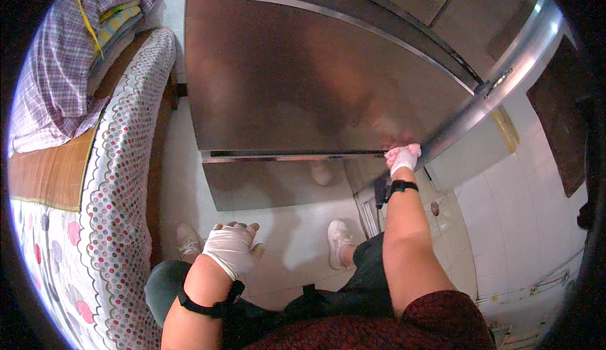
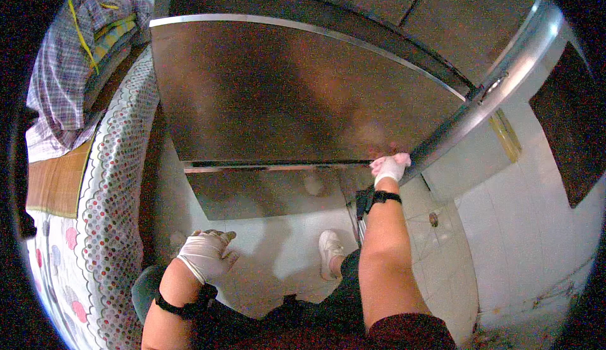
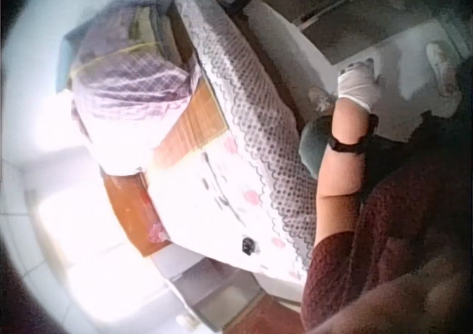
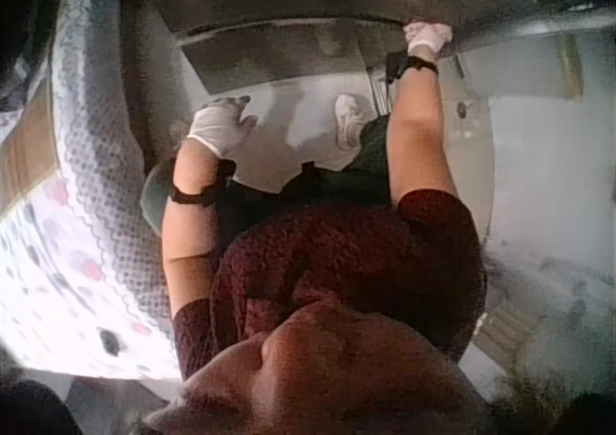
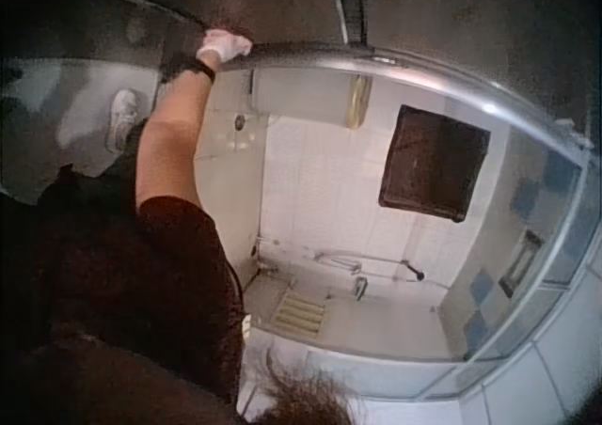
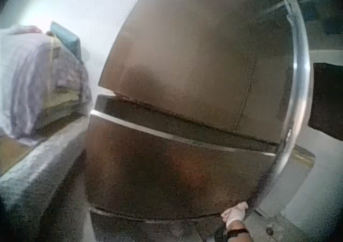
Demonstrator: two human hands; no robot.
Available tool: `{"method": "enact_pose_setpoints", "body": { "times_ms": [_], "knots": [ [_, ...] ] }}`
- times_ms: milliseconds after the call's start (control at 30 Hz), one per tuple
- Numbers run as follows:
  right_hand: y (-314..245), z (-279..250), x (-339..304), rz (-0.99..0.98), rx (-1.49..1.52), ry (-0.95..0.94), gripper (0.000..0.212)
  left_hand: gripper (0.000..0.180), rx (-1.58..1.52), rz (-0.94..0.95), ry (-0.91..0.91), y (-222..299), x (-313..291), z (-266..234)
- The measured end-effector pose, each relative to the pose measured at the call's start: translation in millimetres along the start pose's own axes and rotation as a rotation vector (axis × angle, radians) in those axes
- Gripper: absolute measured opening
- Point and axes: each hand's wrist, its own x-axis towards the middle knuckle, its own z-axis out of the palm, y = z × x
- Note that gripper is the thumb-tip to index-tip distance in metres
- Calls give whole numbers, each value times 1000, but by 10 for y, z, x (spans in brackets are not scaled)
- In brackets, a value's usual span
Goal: The person wipes a metal shelf unit, a glass door, and a stainless steel refrigerator with a pink cloth while wearing white gloves. The cleaning proceeds from the shelf to the glass door and then to the refrigerator doors.
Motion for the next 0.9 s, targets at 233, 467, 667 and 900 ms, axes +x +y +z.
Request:
{"method": "enact_pose_setpoints", "body": {
  "times_ms": [233,467,667,900],
  "knots": [
    [1575,2082,-172,-678,-5,545,77,52,26,44,34,25,-85,34],
    [2388,3899,-714,-1230,-1383,522,13,52,5,76,34,53,-82,20],
    [2472,4330,-821,-1262,-1641,120,47,54,6,22,-15,47,-13,3],
    [1885,3120,-700,-1510,-1769,214,43,57,20,27,-20,95,127,88]
  ]
}}
